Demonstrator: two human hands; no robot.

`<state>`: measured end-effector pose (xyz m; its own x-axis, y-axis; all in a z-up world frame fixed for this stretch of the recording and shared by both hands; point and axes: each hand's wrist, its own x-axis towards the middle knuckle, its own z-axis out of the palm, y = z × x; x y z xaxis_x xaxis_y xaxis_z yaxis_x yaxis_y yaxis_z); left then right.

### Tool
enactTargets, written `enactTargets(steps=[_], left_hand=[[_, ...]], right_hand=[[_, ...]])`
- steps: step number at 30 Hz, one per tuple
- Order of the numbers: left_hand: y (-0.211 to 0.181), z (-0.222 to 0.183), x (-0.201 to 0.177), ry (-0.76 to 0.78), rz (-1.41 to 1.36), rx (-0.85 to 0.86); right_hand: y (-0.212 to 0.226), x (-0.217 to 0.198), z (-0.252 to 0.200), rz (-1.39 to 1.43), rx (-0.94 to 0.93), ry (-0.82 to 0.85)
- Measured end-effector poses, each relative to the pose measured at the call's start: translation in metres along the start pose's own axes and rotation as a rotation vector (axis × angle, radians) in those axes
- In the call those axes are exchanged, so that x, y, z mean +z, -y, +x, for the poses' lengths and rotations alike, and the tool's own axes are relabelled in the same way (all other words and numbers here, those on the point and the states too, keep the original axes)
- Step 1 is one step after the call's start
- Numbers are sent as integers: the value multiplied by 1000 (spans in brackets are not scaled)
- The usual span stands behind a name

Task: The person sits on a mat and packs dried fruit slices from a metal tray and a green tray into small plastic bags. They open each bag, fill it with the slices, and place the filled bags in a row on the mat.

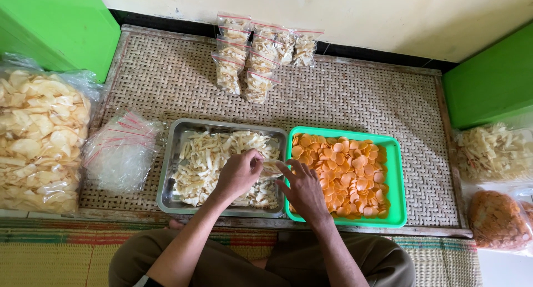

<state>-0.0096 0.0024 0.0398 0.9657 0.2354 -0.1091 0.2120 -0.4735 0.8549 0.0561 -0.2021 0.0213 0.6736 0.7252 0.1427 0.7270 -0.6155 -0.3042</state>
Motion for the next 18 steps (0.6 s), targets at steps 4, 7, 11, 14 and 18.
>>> enactTargets(steps=[4,7,11,14,18], left_hand=[[15,6,2,-13,41,-11],[18,9,-1,38,33,26],[-27,-2,-31,155,93,113],[2,11,-15,166,172,239],[44,24,12,146,11,330]], right_hand=[[-11,13,3,177,-5,-97],[-11,12,5,290,30,-148],[-16,17,9,522,22,-225],[-20,17,11,621,14,-216],[-25,12,13,693,39,-173]])
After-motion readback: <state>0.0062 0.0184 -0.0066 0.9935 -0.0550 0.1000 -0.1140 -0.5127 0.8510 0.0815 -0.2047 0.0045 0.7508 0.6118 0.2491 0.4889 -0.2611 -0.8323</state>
